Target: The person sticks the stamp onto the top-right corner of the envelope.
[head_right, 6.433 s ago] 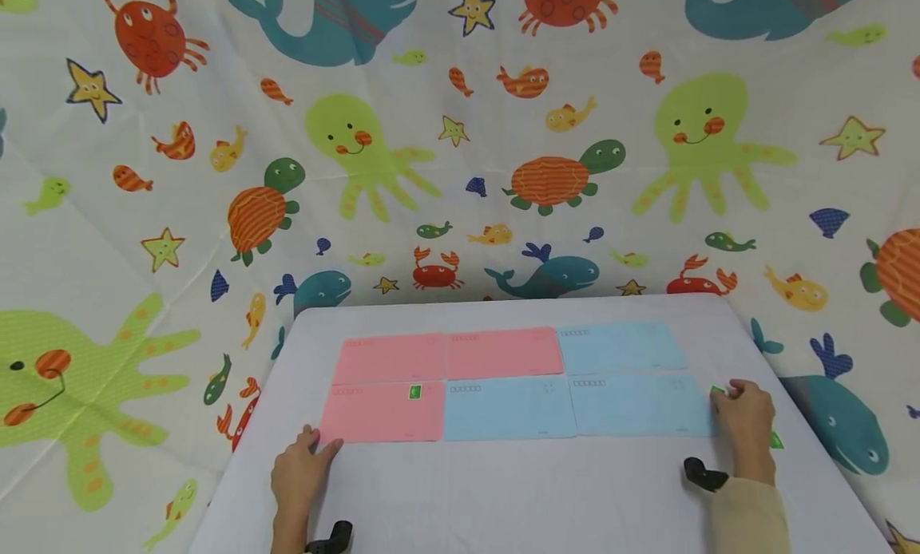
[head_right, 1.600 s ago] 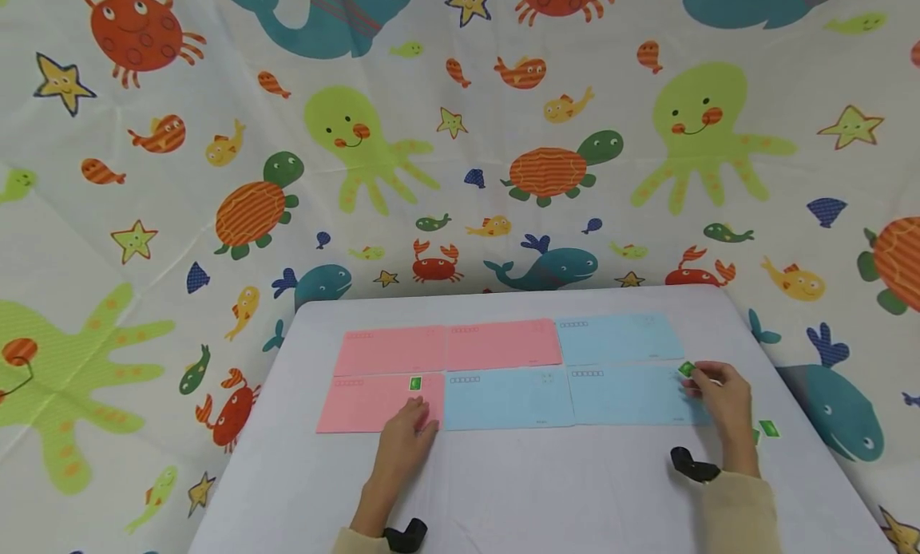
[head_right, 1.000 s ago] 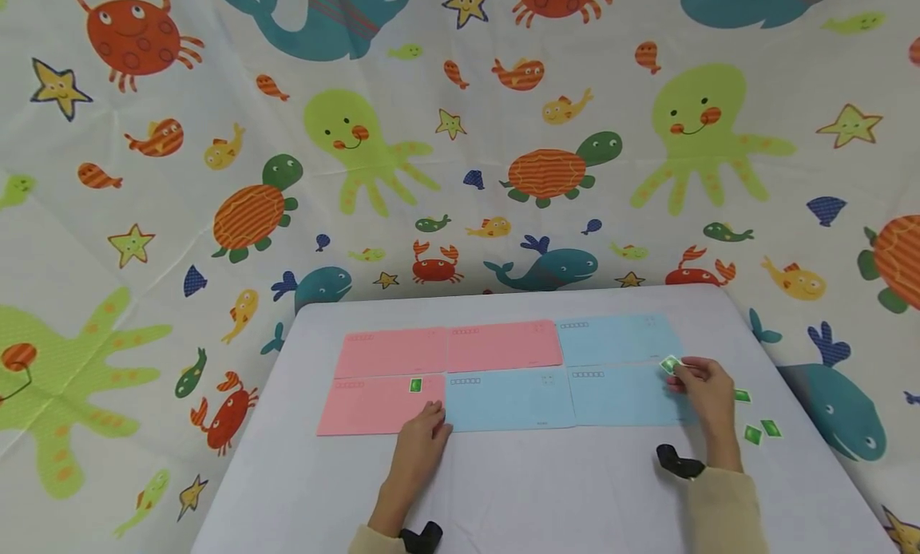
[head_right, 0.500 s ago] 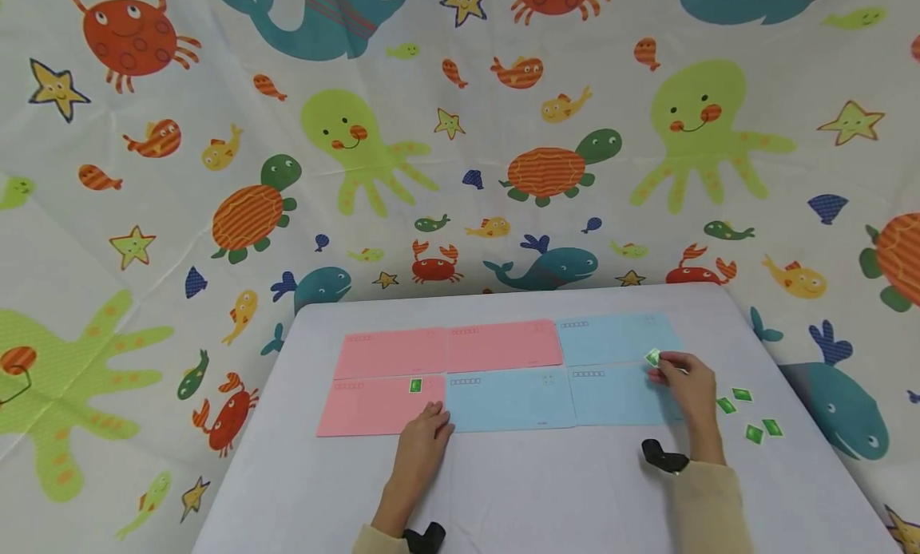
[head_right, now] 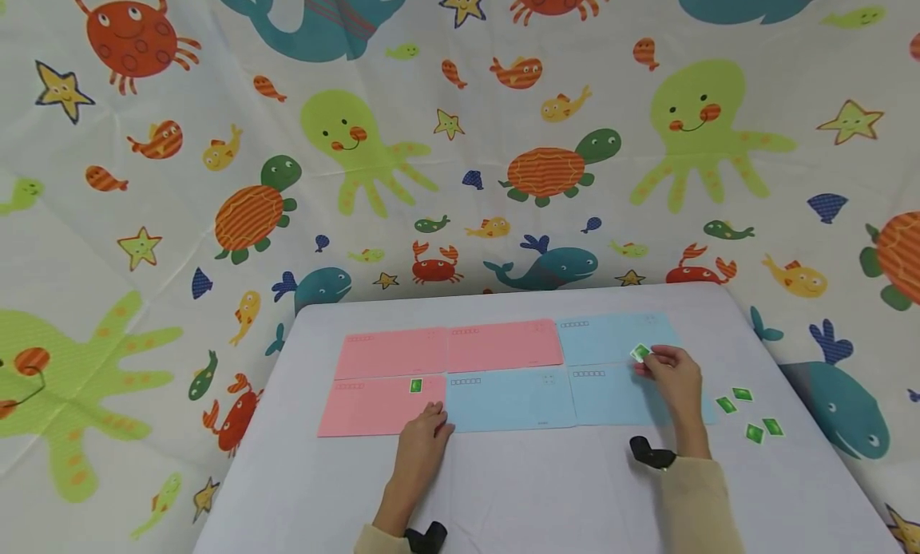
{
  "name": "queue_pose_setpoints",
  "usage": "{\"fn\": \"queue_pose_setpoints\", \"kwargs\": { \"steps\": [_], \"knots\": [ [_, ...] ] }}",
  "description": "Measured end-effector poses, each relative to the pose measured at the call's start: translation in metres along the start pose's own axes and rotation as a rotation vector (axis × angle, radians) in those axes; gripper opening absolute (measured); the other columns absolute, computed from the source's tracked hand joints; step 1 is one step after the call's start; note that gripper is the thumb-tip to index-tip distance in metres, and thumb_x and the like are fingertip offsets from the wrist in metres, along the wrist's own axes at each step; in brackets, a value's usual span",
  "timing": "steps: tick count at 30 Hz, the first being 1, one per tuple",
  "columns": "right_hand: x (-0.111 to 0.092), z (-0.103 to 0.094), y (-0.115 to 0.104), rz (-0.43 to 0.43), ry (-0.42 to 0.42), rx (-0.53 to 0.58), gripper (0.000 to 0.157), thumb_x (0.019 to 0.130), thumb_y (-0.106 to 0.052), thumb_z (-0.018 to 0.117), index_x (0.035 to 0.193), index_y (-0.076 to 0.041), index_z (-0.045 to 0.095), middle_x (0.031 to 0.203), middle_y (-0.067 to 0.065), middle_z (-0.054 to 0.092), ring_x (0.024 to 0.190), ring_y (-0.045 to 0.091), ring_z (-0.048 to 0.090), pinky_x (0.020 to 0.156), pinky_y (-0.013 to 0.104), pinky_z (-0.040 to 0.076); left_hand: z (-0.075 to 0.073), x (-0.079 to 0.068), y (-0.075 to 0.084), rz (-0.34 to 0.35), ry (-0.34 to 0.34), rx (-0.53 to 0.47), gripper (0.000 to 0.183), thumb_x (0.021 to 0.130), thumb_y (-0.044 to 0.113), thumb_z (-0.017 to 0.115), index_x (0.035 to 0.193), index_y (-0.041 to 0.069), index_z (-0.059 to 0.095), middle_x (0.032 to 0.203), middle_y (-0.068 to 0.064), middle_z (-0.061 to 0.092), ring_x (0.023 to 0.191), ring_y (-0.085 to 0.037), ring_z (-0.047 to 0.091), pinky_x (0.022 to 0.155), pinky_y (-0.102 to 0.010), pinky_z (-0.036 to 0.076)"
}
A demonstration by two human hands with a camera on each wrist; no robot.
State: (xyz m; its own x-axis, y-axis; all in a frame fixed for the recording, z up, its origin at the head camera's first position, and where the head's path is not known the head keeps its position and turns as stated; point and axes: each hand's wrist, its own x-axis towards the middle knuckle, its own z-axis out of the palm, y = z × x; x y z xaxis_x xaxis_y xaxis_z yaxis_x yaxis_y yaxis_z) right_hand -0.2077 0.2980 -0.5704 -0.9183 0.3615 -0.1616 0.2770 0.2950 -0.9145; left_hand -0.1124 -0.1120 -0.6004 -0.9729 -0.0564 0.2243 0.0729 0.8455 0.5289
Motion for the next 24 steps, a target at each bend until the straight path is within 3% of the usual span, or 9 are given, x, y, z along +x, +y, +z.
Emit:
{"fn": "queue_pose_setpoints", "kwargs": {
  "steps": [7, 13, 20, 24],
  "knots": [
    [0.000, 0.007, -0.001, 0.009, 0.005, 0.017, 0.044, 0.101, -0.022, 0.052, 0.138, 0.002, 0.048, 0.100, -0.001, 0.056, 0.069, -0.006, 0.068, 0.071, 0.013, 0.058, 0.000, 0.002, 0.000, -0.008, -0.006, 0.022, 0.021, 0.088, 0.011, 0.075, 0.105, -0.001, 0.077, 0.123, -0.015, 0.072, 0.121, -0.031, 0.067, 0.098, -0.044, 0.055],
    [-0.001, 0.013, -0.004, -0.035, 0.012, 0.045, 0.041, 0.100, -0.017, 0.053, 0.135, 0.004, 0.049, 0.102, 0.003, 0.057, 0.070, -0.005, 0.068, 0.071, 0.015, 0.059, -0.001, 0.003, -0.001, -0.003, 0.000, 0.033, 0.019, 0.087, 0.009, 0.075, 0.103, -0.001, 0.078, 0.122, -0.015, 0.072, 0.120, -0.030, 0.067, 0.097, -0.043, 0.056],
    [-0.003, 0.019, -0.006, -0.097, 0.017, 0.076, 0.039, 0.098, -0.010, 0.055, 0.133, 0.007, 0.053, 0.084, -0.017, 0.059, 0.068, -0.006, 0.066, 0.068, 0.013, 0.058, -0.001, 0.003, -0.002, -0.001, -0.007, -0.003, 0.022, 0.088, 0.010, 0.075, 0.105, -0.002, 0.077, 0.123, -0.016, 0.071, 0.121, -0.031, 0.067, 0.098, -0.044, 0.055],
    [-0.004, 0.025, -0.004, -0.119, 0.007, 0.068, 0.037, 0.099, -0.011, 0.057, 0.131, 0.009, 0.055, 0.082, -0.019, 0.059, 0.068, -0.006, 0.065, 0.069, 0.014, 0.058, -0.002, 0.002, -0.002, -0.009, -0.022, -0.052, 0.027, 0.087, 0.012, 0.076, 0.107, -0.004, 0.075, 0.125, -0.018, 0.070, 0.123, -0.032, 0.065, 0.100, -0.045, 0.054]
  ]
}}
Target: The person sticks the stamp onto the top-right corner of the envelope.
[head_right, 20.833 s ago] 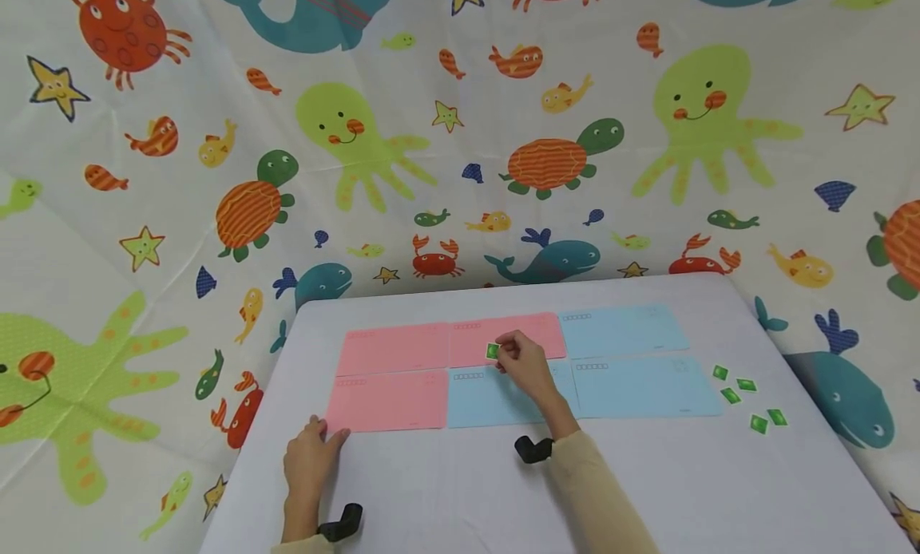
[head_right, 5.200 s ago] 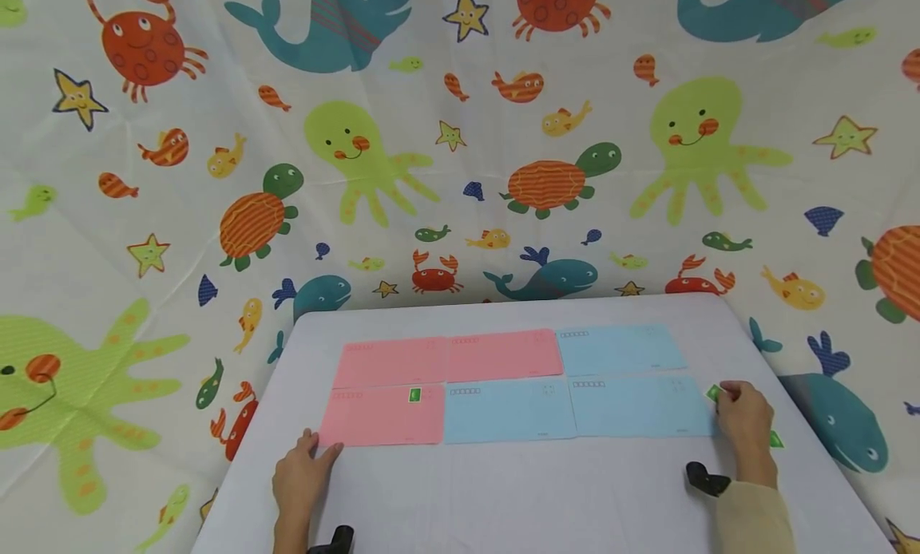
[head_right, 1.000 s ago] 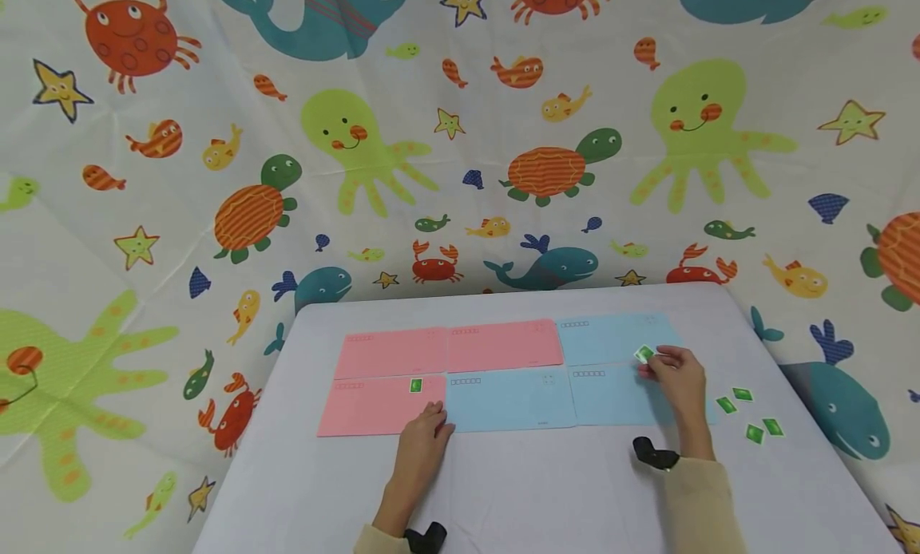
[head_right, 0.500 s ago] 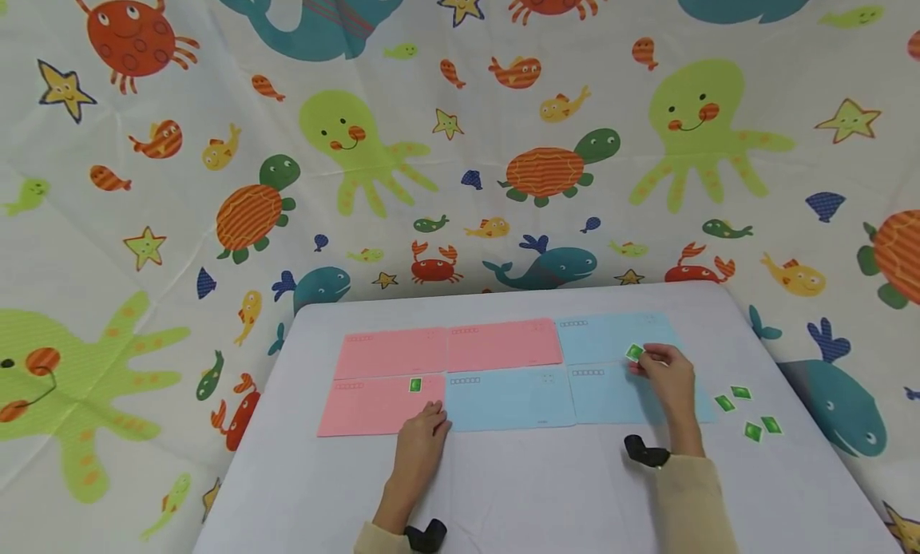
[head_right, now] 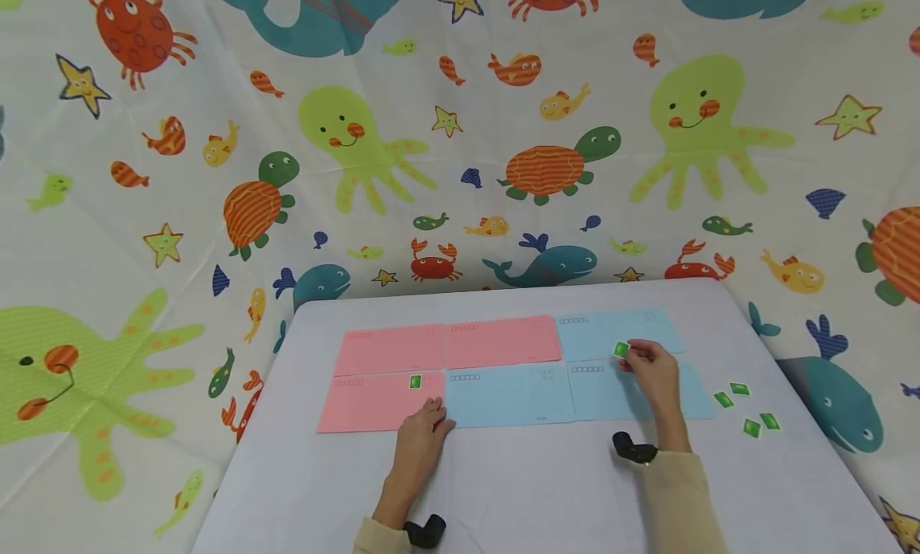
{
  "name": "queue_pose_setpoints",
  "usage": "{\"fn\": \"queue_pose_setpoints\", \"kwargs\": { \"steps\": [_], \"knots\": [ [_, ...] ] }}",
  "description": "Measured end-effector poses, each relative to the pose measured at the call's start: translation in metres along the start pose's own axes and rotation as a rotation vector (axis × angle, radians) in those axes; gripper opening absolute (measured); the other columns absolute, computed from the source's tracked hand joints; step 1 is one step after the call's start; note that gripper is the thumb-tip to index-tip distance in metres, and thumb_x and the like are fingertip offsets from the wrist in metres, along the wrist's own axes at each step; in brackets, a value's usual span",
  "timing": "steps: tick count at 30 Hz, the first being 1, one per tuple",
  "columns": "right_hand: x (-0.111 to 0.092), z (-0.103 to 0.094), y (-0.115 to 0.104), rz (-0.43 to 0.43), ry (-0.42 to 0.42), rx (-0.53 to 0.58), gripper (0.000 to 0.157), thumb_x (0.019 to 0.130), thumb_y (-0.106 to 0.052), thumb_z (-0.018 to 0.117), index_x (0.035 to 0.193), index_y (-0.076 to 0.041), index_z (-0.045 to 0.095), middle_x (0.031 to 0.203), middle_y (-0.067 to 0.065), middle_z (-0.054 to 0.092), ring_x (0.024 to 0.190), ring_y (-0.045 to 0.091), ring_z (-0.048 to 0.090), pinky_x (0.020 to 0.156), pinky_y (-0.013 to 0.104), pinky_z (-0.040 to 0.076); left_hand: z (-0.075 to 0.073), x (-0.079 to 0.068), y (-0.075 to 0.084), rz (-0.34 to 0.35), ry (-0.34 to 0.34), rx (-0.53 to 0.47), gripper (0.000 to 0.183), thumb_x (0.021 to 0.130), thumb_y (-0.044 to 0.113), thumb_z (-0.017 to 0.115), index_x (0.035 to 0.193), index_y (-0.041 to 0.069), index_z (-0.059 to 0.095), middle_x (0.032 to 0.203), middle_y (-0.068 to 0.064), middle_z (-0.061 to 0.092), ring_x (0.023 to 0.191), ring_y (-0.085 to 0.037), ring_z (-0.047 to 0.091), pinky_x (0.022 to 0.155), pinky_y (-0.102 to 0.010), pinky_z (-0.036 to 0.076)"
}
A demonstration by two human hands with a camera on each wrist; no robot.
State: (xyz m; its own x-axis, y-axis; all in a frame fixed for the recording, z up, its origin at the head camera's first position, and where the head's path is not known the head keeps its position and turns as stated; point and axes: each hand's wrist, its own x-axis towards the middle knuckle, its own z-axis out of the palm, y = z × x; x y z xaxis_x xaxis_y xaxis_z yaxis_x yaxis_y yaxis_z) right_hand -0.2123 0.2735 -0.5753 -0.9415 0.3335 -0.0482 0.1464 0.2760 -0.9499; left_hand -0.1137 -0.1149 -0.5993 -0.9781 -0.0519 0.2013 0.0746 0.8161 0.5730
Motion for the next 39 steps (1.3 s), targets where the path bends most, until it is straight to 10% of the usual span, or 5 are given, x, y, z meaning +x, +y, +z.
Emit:
{"fn": "queue_pose_setpoints", "kwargs": {
  "steps": [39],
  "knots": [
    [-0.016, 0.051, -0.003, -0.036, -0.215, -0.066, 0.037, 0.097, -0.018, 0.065, 0.126, 0.005, 0.058, 0.098, 0.015, 0.072, 0.071, 0.005, 0.071, 0.069, 0.018, 0.058, -0.003, 0.001, 0.004, -0.060, -0.034, -0.063, 0.032, 0.082, 0.009, 0.080, 0.110, -0.005, 0.074, 0.128, -0.019, 0.068, 0.127, -0.033, 0.062, 0.103, -0.048, 0.051]
  ]
}}
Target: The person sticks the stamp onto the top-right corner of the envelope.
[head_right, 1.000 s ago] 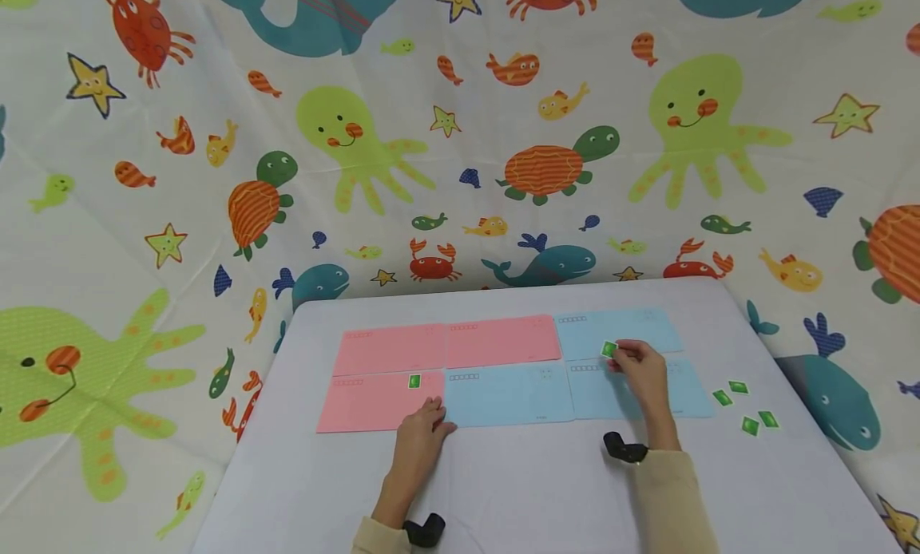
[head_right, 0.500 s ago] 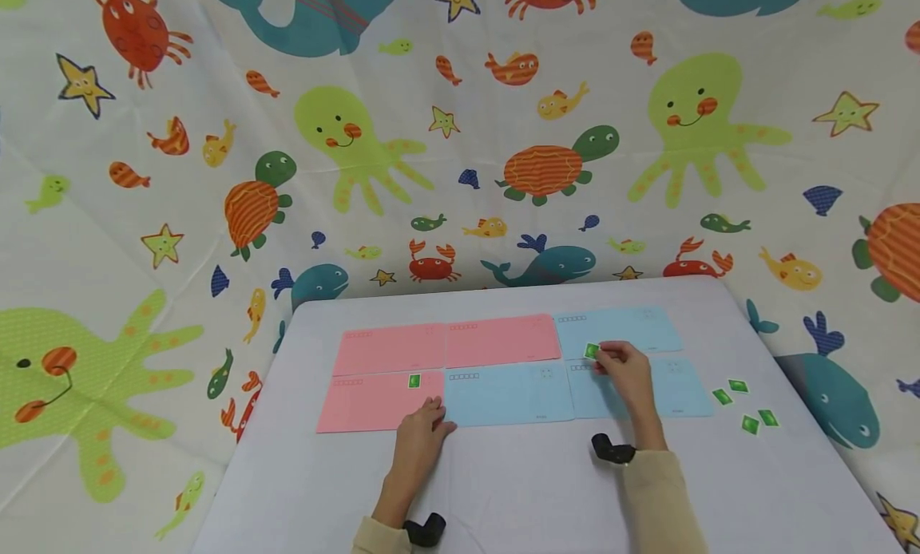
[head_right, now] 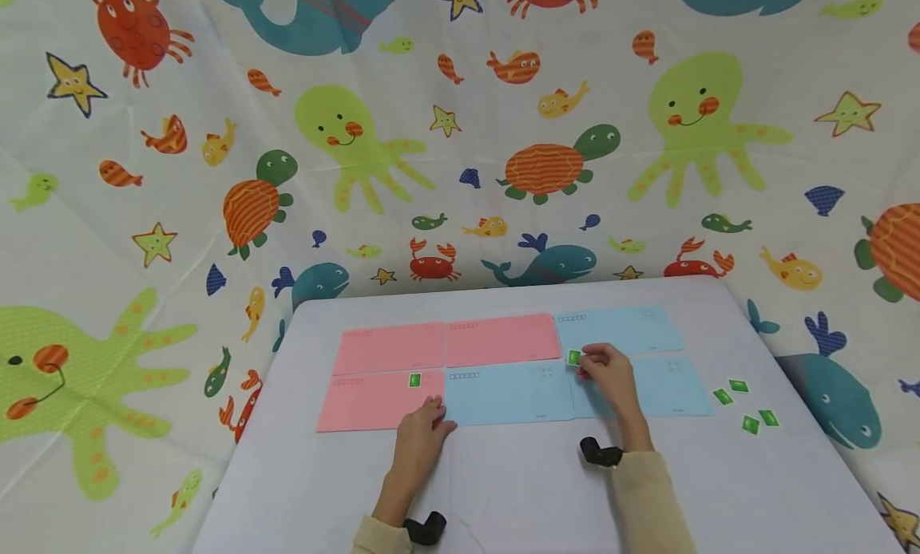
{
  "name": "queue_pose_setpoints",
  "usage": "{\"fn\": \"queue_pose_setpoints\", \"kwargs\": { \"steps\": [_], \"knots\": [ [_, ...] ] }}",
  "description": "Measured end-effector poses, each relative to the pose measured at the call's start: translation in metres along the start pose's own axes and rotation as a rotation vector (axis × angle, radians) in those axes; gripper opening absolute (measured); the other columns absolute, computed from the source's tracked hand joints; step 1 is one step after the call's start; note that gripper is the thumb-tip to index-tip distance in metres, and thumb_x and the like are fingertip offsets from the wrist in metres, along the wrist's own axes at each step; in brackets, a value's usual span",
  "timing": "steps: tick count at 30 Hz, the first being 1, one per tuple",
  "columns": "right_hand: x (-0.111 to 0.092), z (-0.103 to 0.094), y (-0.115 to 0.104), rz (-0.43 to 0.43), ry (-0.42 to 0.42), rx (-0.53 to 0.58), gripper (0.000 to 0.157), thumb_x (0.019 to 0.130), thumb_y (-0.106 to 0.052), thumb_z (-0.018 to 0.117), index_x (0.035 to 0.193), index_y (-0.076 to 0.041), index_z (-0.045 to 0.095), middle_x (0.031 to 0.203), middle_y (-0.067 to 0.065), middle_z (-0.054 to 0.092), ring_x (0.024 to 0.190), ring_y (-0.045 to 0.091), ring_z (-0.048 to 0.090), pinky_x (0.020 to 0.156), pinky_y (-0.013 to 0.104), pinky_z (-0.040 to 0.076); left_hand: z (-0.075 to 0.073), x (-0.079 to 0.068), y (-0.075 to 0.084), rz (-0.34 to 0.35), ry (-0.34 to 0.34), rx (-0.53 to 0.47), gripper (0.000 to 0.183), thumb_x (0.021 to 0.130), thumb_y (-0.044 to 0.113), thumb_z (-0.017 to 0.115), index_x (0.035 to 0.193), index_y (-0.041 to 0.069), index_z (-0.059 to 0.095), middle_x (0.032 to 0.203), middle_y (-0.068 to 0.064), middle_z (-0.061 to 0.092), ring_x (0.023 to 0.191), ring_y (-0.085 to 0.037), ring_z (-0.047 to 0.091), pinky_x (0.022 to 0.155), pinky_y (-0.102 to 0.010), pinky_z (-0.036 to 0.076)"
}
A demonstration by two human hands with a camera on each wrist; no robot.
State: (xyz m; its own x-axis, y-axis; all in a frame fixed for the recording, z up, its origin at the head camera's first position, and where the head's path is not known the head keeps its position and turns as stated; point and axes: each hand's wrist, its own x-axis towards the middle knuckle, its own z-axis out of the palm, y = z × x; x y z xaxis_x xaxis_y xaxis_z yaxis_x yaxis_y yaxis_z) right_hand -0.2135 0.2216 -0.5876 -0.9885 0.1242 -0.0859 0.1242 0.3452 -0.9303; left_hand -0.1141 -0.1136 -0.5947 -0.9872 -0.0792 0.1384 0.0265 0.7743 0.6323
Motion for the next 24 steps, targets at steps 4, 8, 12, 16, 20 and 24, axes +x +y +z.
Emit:
{"fn": "queue_pose_setpoints", "kwargs": {
  "steps": [4, 8, 12, 16, 20, 24],
  "knots": [
    [-0.003, 0.005, -0.001, -0.005, -0.014, -0.009, 0.036, 0.098, -0.016, 0.064, 0.127, 0.005, 0.058, 0.101, 0.020, 0.071, 0.071, 0.007, 0.071, 0.069, 0.017, 0.057, -0.001, -0.001, -0.002, 0.004, -0.003, -0.001, 0.033, 0.081, 0.009, 0.080, 0.110, -0.006, 0.074, 0.128, -0.019, 0.068, 0.127, -0.033, 0.062, 0.102, -0.048, 0.052],
    [-0.005, 0.012, -0.003, -0.019, -0.030, -0.025, 0.035, 0.098, -0.016, 0.064, 0.127, 0.003, 0.061, 0.100, 0.020, 0.071, 0.071, 0.008, 0.071, 0.069, 0.016, 0.057, -0.002, -0.001, -0.004, 0.010, 0.000, 0.002, 0.032, 0.081, 0.009, 0.080, 0.109, -0.005, 0.074, 0.127, -0.019, 0.069, 0.126, -0.033, 0.062, 0.102, -0.047, 0.052],
    [-0.007, 0.018, -0.005, -0.019, -0.052, -0.029, 0.034, 0.098, -0.017, 0.063, 0.126, 0.002, 0.062, 0.099, 0.019, 0.071, 0.071, 0.009, 0.070, 0.068, 0.017, 0.058, -0.003, -0.001, -0.005, 0.018, 0.009, 0.009, 0.032, 0.080, 0.010, 0.081, 0.108, -0.005, 0.075, 0.126, -0.018, 0.069, 0.126, -0.032, 0.063, 0.101, -0.047, 0.052],
    [-0.009, 0.024, -0.007, -0.012, -0.076, -0.024, 0.034, 0.097, -0.016, 0.064, 0.125, 0.003, 0.061, 0.099, 0.020, 0.071, 0.071, 0.012, 0.071, 0.068, 0.017, 0.057, -0.003, -0.001, -0.007, 0.024, 0.015, 0.015, 0.032, 0.079, 0.010, 0.082, 0.107, -0.004, 0.075, 0.125, -0.018, 0.070, 0.124, -0.032, 0.064, 0.100, -0.047, 0.053],
    [-0.013, 0.030, -0.009, -0.011, -0.092, -0.032, 0.032, 0.096, -0.016, 0.066, 0.121, 0.005, 0.061, 0.096, 0.017, 0.072, 0.071, 0.012, 0.071, 0.068, 0.018, 0.057, -0.005, -0.002, -0.008, 0.021, 0.010, 0.008, 0.032, 0.079, 0.011, 0.082, 0.107, -0.005, 0.075, 0.125, -0.018, 0.070, 0.125, -0.031, 0.064, 0.101, -0.046, 0.053],
    [-0.018, 0.038, -0.011, -0.016, -0.095, -0.054, 0.030, 0.096, -0.014, 0.066, 0.118, 0.005, 0.062, 0.090, 0.014, 0.073, 0.068, 0.011, 0.070, 0.066, 0.018, 0.056, -0.006, -0.004, -0.009, 0.017, 0.007, 0.001, 0.032, 0.080, 0.011, 0.082, 0.107, -0.005, 0.075, 0.126, -0.018, 0.070, 0.126, -0.031, 0.063, 0.101, -0.046, 0.052]
  ]
}}
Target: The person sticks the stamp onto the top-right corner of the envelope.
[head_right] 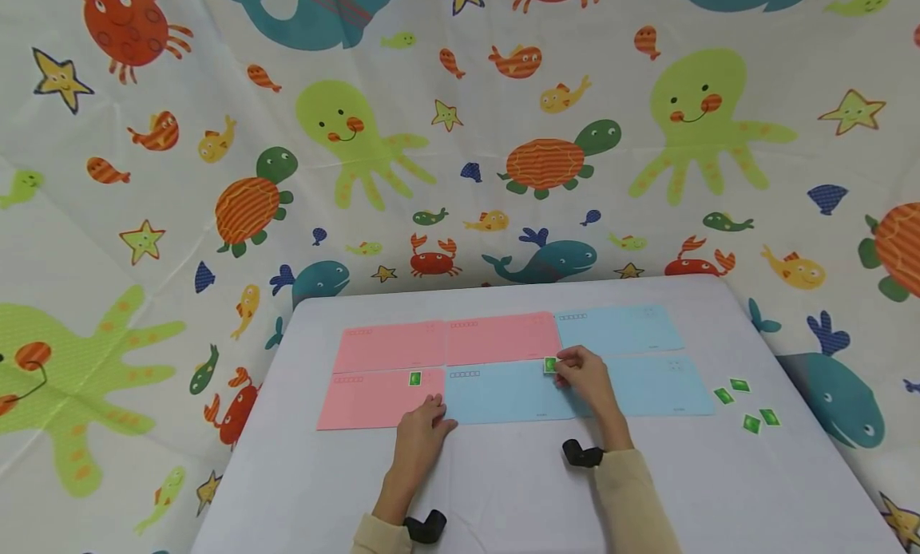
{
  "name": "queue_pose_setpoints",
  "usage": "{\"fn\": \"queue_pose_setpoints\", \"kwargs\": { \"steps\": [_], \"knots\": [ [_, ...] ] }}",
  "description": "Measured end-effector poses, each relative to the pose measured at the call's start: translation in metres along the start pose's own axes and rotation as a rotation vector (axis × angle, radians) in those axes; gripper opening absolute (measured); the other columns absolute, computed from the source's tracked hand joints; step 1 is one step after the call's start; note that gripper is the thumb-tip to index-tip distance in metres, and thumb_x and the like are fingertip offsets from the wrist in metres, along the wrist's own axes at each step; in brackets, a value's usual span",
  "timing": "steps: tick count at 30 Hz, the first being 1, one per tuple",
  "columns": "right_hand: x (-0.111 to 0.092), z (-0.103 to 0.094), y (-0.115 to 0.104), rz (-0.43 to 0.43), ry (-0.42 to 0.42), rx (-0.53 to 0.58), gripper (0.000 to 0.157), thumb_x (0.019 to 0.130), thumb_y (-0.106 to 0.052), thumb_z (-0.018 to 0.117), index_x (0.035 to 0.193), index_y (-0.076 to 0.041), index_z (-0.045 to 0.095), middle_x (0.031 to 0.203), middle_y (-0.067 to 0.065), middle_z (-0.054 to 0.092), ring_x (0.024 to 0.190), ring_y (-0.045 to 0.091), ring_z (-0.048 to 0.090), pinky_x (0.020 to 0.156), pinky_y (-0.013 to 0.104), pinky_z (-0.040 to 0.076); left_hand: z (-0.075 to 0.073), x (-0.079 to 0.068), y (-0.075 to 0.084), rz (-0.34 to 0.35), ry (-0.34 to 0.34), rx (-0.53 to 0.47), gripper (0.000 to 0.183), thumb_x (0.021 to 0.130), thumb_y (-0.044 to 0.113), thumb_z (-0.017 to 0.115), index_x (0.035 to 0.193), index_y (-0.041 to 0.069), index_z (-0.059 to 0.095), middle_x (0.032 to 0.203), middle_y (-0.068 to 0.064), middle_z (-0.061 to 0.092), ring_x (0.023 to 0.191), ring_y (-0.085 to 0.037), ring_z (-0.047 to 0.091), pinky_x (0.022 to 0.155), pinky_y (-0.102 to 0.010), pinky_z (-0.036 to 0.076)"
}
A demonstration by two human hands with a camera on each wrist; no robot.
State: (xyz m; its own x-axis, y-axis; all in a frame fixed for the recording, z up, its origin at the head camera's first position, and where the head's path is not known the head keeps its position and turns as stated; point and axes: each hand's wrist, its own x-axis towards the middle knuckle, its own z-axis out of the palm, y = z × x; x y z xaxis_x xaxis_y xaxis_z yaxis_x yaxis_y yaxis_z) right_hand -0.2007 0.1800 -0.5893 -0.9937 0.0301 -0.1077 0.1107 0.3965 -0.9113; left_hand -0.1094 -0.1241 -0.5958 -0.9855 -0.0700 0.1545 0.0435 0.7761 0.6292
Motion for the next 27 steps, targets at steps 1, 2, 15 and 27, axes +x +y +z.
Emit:
{"fn": "queue_pose_setpoints", "kwargs": {
  "steps": [1, 2, 15, 27],
  "knots": [
    [0.000, 0.002, -0.001, 0.004, 0.002, -0.006, 0.029, 0.095, -0.014, 0.066, 0.117, 0.005, 0.062, 0.090, 0.014, 0.073, 0.068, 0.011, 0.070, 0.066, 0.018, 0.056, 0.000, 0.000, 0.000, -0.002, -0.001, 0.000, 0.032, 0.080, 0.011, 0.082, 0.107, -0.004, 0.075, 0.126, -0.018, 0.070, 0.126, -0.031, 0.063, 0.102, -0.046, 0.052],
    [0.000, 0.003, -0.001, 0.002, 0.001, -0.016, 0.029, 0.095, -0.014, 0.065, 0.117, 0.005, 0.062, 0.088, 0.013, 0.073, 0.067, 0.011, 0.070, 0.065, 0.019, 0.056, 0.000, 0.000, 0.000, -0.004, -0.002, 0.001, 0.032, 0.080, 0.010, 0.082, 0.107, -0.004, 0.075, 0.126, -0.018, 0.070, 0.126, -0.031, 0.063, 0.102, -0.047, 0.052],
    [0.000, 0.020, -0.003, -0.031, 0.013, -0.092, 0.024, 0.095, -0.013, 0.064, 0.111, 0.005, 0.064, 0.081, 0.012, 0.070, 0.059, 0.013, 0.064, 0.058, 0.024, 0.053, -0.001, -0.001, -0.001, 0.006, 0.001, -0.005, 0.031, 0.080, 0.011, 0.082, 0.106, -0.005, 0.075, 0.125, -0.018, 0.070, 0.125, -0.031, 0.064, 0.101, -0.045, 0.053],
    [-0.002, 0.036, -0.007, -0.109, 0.071, -0.260, 0.016, 0.092, -0.011, 0.063, 0.103, 0.001, 0.066, 0.087, 0.012, 0.068, 0.071, 0.016, 0.058, 0.063, 0.024, 0.048, -0.001, 0.001, -0.002, 0.010, 0.008, -0.016, 0.031, 0.081, 0.011, 0.081, 0.107, -0.004, 0.076, 0.125, -0.017, 0.070, 0.125, -0.031, 0.064, 0.100, -0.044, 0.053]
  ]
}}
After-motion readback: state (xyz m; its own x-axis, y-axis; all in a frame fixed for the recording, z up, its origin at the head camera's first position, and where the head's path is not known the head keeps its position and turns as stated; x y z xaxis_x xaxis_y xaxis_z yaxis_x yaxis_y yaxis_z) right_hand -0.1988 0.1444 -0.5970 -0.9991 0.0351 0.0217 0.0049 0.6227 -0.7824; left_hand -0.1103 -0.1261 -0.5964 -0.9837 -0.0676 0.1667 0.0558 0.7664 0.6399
